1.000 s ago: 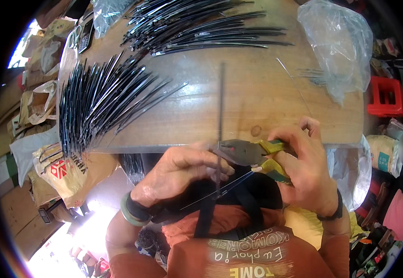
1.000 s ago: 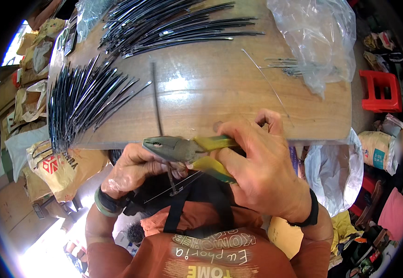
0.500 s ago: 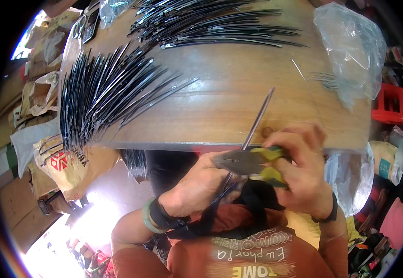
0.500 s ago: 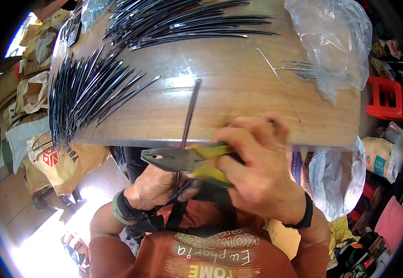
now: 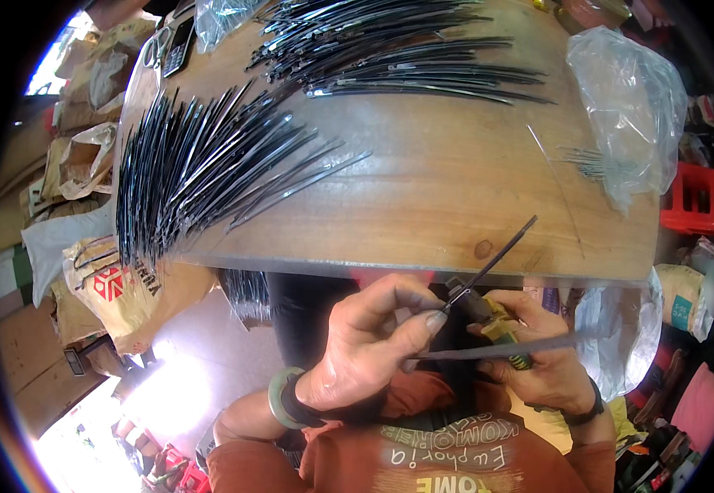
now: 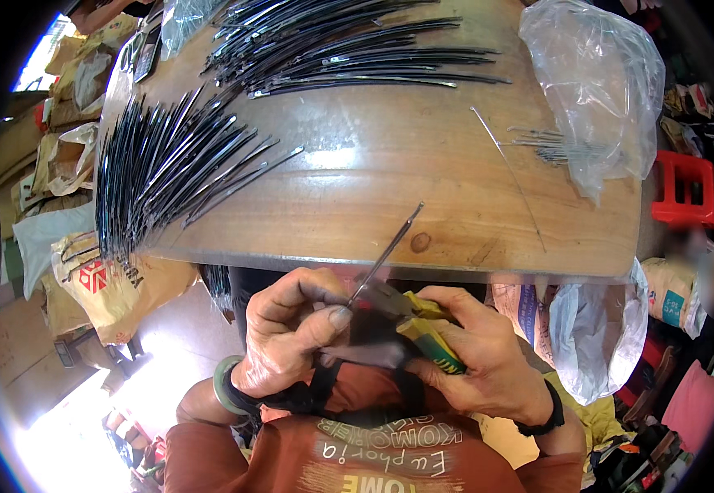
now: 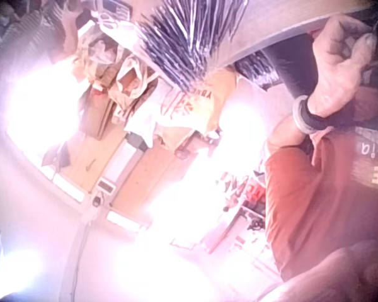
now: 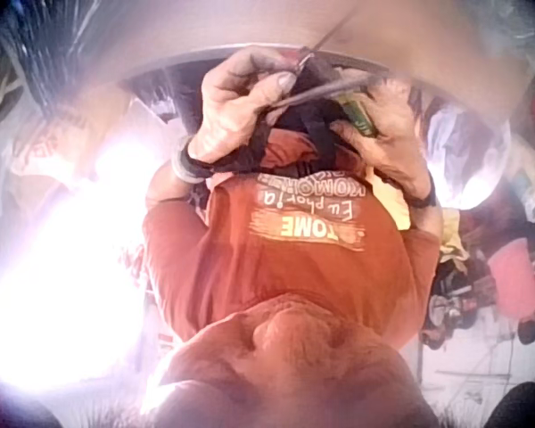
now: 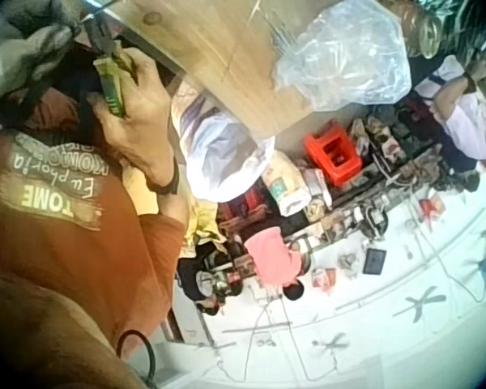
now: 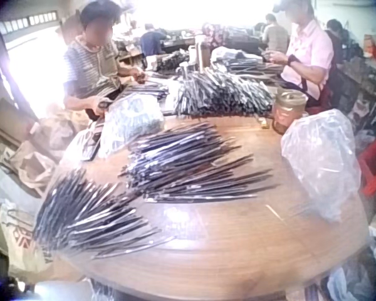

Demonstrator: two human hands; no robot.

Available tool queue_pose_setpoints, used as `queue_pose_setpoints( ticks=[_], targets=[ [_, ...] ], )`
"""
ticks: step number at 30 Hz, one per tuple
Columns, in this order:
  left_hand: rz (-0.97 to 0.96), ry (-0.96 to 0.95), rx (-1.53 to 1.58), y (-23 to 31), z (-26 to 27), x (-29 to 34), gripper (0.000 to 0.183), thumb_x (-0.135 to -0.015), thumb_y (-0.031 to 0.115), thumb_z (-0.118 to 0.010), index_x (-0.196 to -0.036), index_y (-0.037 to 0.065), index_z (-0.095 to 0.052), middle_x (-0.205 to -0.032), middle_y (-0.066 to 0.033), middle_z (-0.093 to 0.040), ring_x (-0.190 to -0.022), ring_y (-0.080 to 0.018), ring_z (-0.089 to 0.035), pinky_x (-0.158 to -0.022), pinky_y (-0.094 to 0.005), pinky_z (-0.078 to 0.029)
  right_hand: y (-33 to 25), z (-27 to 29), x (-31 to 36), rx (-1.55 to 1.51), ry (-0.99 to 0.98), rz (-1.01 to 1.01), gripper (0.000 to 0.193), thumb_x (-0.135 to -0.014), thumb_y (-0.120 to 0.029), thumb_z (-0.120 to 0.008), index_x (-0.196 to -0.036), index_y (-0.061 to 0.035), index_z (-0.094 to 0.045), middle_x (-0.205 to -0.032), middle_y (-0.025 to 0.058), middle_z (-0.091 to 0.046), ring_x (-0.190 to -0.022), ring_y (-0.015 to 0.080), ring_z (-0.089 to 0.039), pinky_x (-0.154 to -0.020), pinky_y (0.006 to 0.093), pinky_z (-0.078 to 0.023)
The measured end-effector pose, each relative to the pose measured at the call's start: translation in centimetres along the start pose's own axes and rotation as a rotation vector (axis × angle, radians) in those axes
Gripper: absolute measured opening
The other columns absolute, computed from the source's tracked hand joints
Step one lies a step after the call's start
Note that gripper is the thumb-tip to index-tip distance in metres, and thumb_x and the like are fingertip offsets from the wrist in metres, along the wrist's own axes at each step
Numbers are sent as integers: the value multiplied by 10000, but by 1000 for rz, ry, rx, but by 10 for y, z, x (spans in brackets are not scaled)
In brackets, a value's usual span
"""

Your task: The person uses pliers to bend and join multiple thin metal rods together, picking them up from a pile and securing them into a branched structure.

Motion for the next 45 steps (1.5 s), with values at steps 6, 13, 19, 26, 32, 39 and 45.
queue_pose_setpoints(
  ticks=[6,13,19,26,32,39,45],
  targets=[
    [60,71,3,-13,10,-3,52,-928,-6,-580,-979,-17,-583,-1064,-167,-683,-601,-35,-519,-514,-195,-423,2,-5,-3,234,-97,47,407,-707,-101,-774,-1081,-18,-640,-1138,186,-589,-969,357,-628,-811,376,-522],
    [20,74,52,-8,8,-6,77,-926,-31,-587,-1001,-15,-586,-775,0,-567,-579,-24,-486,-477,-176,-378,-7,4,-11,200,-76,102,395,-692,-111,-783,-1057,-23,-658,-1149,177,-591,-992,353,-618,-821,383,-519],
    [17,112,-149,-21,17,0,63,-910,-6,-614,-970,12,-608,-709,27,-561,-561,-17,-484,-478,-176,-376,-2,-15,-1,358,-93,166,371,-650,-75,-746,-965,44,-591,-1006,198,-575,-901,351,-617,-720,382,-534],
    [-3,235,-72,5,14,-13,26,-910,24,-552,-936,22,-556,-666,-45,-540,-446,-94,-425,-395,-214,-314,2,-14,-14,216,-76,104,332,-711,-116,-756,-960,33,-595,-1034,185,-574,-877,335,-624,-708,377,-532],
    [-452,573,-419,68,97,14,55,-929,75,-567,-958,30,-561,-667,4,-523,-462,-43,-395,-399,-208,-282,33,78,20,249,473,-72,192,-775,-24,-691,-957,-39,-630,-881,139,-633,-772,300,-666,-663,389,-536],
    [-777,640,-1264,101,90,-1,274,-892,-4,-582,-1166,-23,-581,-1133,-108,-568,-965,-191,-549,-906,-315,-437,50,100,-16,662,502,-64,255,-727,-28,-705,-970,15,-638,-970,173,-548,-865,363,-567,-721,425,-473],
    [-580,-233,-1405,36,-48,-33,568,-689,60,-771,-1216,-17,-573,-1280,-235,-527,-1235,-415,-495,-1024,-489,-407,56,86,-13,655,488,142,245,-656,-6,-696,-885,15,-612,-959,159,-547,-848,352,-555,-705,426,-461]
  ],
)
Point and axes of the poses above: each hand's wrist, its own x-axis away from the middle knuckle, its own z-axis out of the back of the hand, y = z × x, the point moved 5 cm from there along -x, towards the middle knuckle
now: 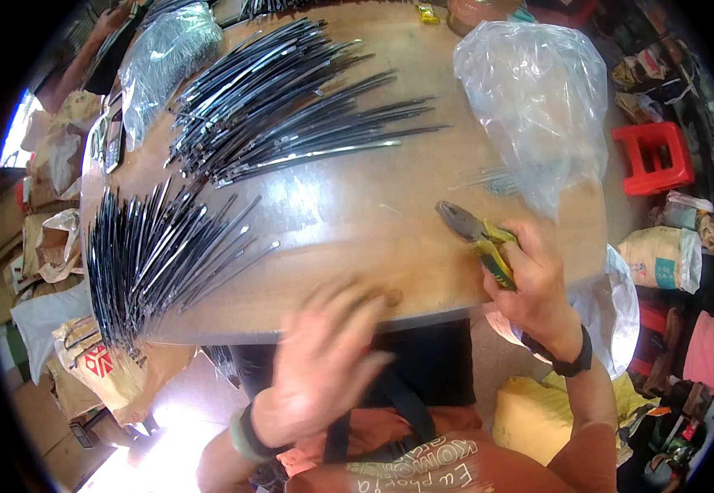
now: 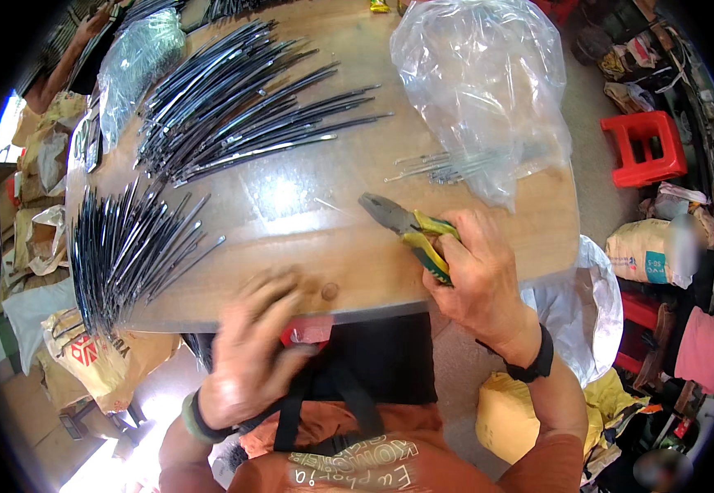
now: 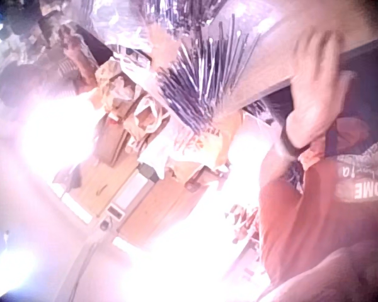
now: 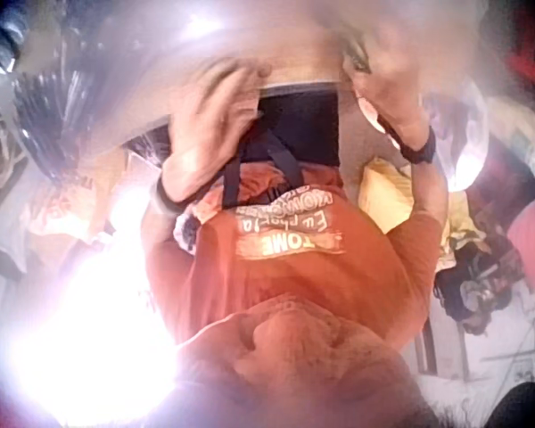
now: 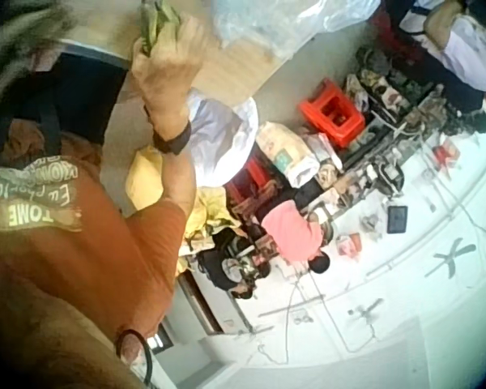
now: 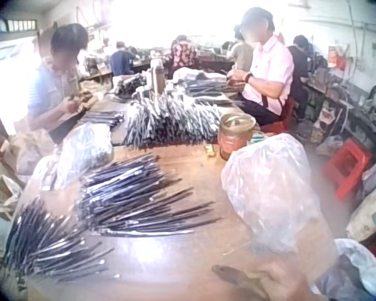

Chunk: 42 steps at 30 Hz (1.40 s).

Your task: The person uses pliers to bend and join multiple thin metal rods together, picking them up from a pile and securing them into a branched structure.

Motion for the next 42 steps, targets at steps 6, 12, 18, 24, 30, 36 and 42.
queue_pose_setpoints(
  ticks=[6,12,18,24,30,36,42],
  targets=[
    [-181,-99,-107,15,-70,-42,907,-662,353,-794,-1384,-38,-408,-1461,-238,-349,-1407,-395,-283,-1155,-529,-195,-8,1,11,-27,41,18,256,-653,-12,-717,-885,21,-614,-989,166,-568,-863,355,-580,-719,408,-483],
    [-242,-284,-318,10,-71,-13,888,-625,312,-803,-1379,7,-446,-1514,-163,-325,-1439,-325,-260,-1170,-521,-175,4,24,85,-226,160,-472,199,-765,-58,-739,-929,24,-661,-1009,141,-586,-851,291,-627,-735,354,-505],
    [-271,-276,-377,3,-78,-1,874,-639,284,-785,-1394,17,-435,-1519,-155,-326,-1443,-312,-261,-1178,-517,-158,-18,-5,103,-256,214,-447,223,-739,-55,-767,-931,9,-673,-1005,137,-571,-881,299,-611,-774,357,-505],
    [-330,-168,-462,3,-83,4,674,-762,270,-656,-1353,3,-472,-1478,-164,-389,-1389,-313,-357,-1159,-520,-204,-31,-20,97,-275,222,-437,191,-710,45,-703,-892,6,-658,-1000,163,-553,-893,328,-578,-775,389,-475],
    [-266,-114,-249,-1,-58,6,657,-722,216,-723,-1310,13,-512,-1442,-201,-409,-1358,-343,-384,-1112,-510,-303,-43,-19,91,-231,212,-363,161,-741,32,-681,-897,3,-653,-1026,170,-561,-920,320,-584,-801,392,-475],
    [25,413,52,-81,74,-30,194,-800,-51,-623,-988,-13,-652,-867,-123,-637,-797,-248,-637,-724,-344,-508,-37,22,56,-206,222,-341,127,-779,-28,-699,-900,1,-670,-961,150,-580,-857,290,-600,-769,348,-479],
    [-50,168,-642,-136,76,-73,147,-798,66,-653,-935,32,-613,-904,-113,-543,-848,-308,-578,-672,-403,-500,-17,0,32,-1115,238,-680,177,-791,-103,-702,-871,39,-634,-971,121,-574,-777,197,-572,-679,318,-459]
  ],
)
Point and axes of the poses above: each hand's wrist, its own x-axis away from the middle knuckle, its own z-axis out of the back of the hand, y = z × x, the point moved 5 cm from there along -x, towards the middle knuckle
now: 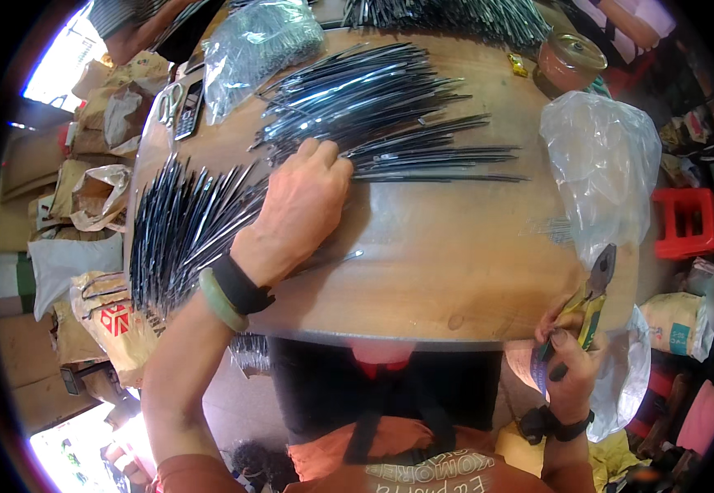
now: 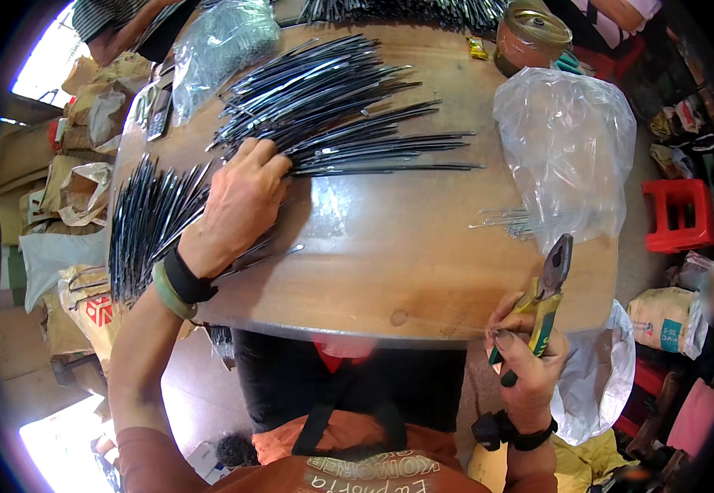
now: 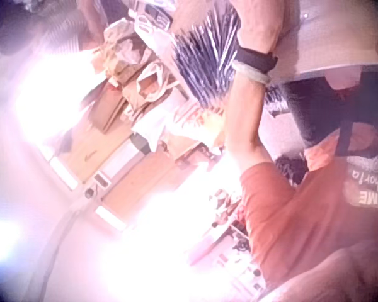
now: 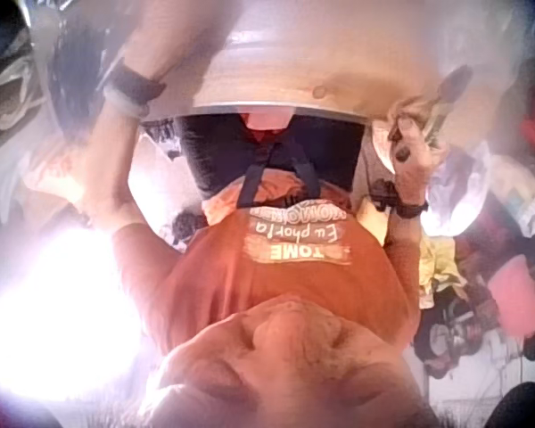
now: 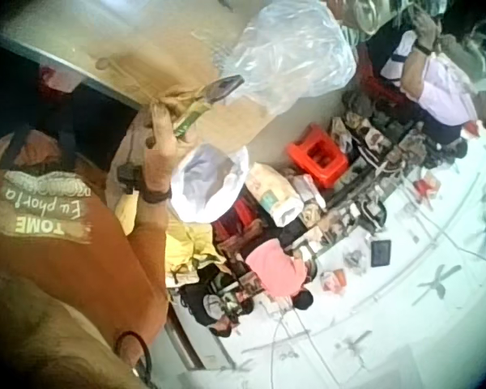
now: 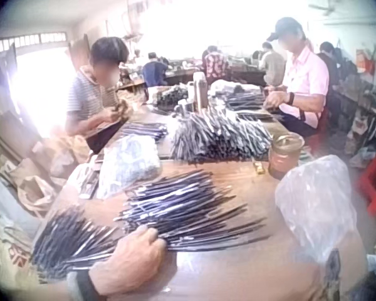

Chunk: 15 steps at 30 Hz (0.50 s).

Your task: The person uses pliers to bend and join multiple thin metal rods together, picking them up from a pile and securing them into a branched structure.

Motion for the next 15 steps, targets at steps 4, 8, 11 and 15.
queue_pose_setpoints(
  ticks=[4,8,11,15],
  targets=[
    [56,12,147,4,15,-4,107,-803,15,-645,-905,14,-613,-862,-130,-550,-787,-313,-597,-663,-388,-492,19,7,-3,-481,-33,-177,215,-750,-168,-727,-817,-9,-599,-985,113,-526,-771,178,-525,-631,319,-435],
    [100,131,395,2,51,-4,112,-837,44,-632,-939,4,-610,-821,-176,-590,-763,-328,-632,-656,-418,-483,28,-8,-4,-764,-160,-260,211,-735,-166,-747,-783,-36,-588,-970,82,-497,-773,168,-509,-616,315,-419],
    [797,-22,1288,11,40,43,154,-903,66,-613,-1040,-4,-620,-777,-110,-638,-536,-208,-608,-448,-290,-456,25,-5,0,-748,-184,-187,215,-728,-162,-759,-771,-30,-595,-997,84,-510,-772,176,-519,-630,323,-431],
    [1098,-8,2057,64,30,92,435,-887,45,-613,-1301,-10,-490,-758,-114,-620,-457,-186,-545,-370,-257,-391,16,-2,3,-477,-142,-142,223,-721,-159,-772,-789,-8,-623,-1028,97,-530,-802,189,-543,-683,326,-453]
  ],
)
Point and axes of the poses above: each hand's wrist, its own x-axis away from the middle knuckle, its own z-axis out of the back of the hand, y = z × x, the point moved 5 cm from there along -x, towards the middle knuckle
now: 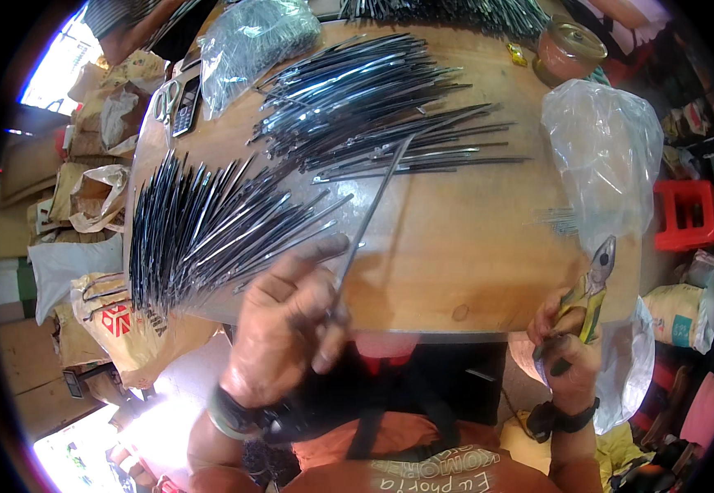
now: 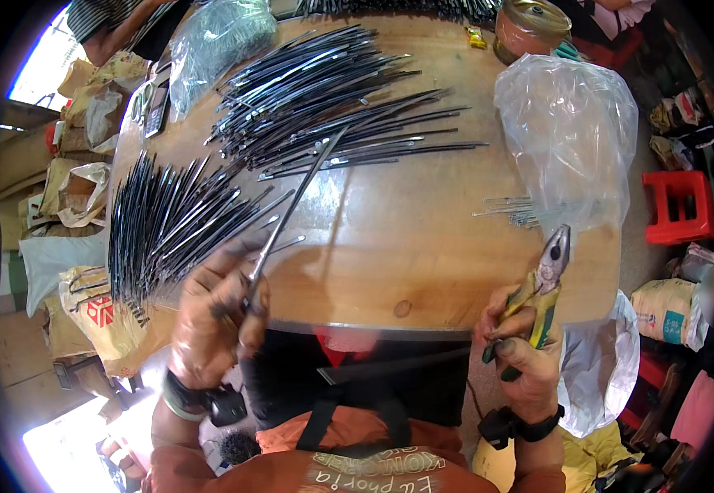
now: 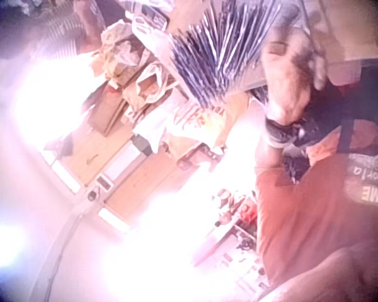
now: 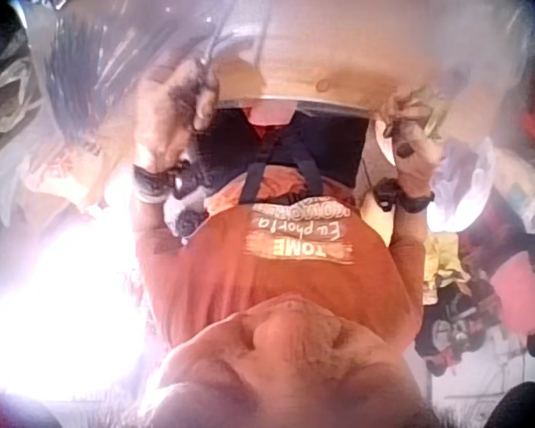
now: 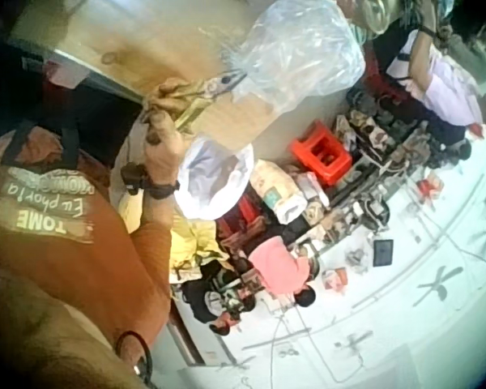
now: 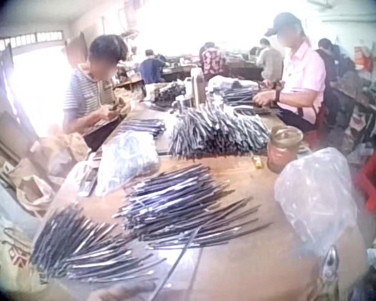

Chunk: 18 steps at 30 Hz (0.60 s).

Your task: The person uses pliers to bend and join multiple thin metal rods together, picking them up from a pile and securing them into a branched structure.

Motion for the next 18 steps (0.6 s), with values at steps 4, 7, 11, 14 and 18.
queue_pose_setpoints(
  ticks=[4,7,11,14,18],
  targets=[
    [121,-231,219,-42,-12,16,584,-839,5,-633,-1377,-4,-406,-872,-144,-628,-527,-194,-556,-448,-266,-422,-12,-4,5,373,-18,65,225,-726,-131,-762,-838,37,-662,-1029,131,-553,-864,203,-561,-746,341,-483],
    [126,-297,254,-72,-7,17,393,-835,-23,-641,-1218,-36,-552,-871,-130,-633,-571,-156,-532,-490,-245,-415,-37,-16,9,679,11,245,166,-759,-96,-740,-832,33,-665,-1029,137,-558,-871,179,-546,-782,310,-459],
    [33,-128,-47,-78,-2,19,158,-821,-64,-662,-972,-34,-625,-735,-95,-616,-537,-152,-523,-465,-253,-379,-58,-15,9,893,13,418,156,-752,-108,-751,-814,13,-675,-1019,122,-577,-865,191,-562,-816,302,-448],
    [4,-144,-229,-80,-2,25,220,-871,-24,-659,-1090,-44,-636,-805,-53,-643,-625,-67,-533,-541,-199,-428,-68,-29,9,1276,-89,483,154,-737,-119,-753,-779,10,-679,-965,110,-588,-883,211,-585,-806,307,-451],
    [88,-128,-365,-81,0,26,232,-870,-26,-662,-1100,-45,-640,-813,-37,-642,-635,-54,-531,-559,-194,-439,-65,-49,3,1378,-263,536,166,-792,-119,-719,-815,21,-632,-1015,104,-543,-885,193,-530,-781,302,-427]
  ],
)
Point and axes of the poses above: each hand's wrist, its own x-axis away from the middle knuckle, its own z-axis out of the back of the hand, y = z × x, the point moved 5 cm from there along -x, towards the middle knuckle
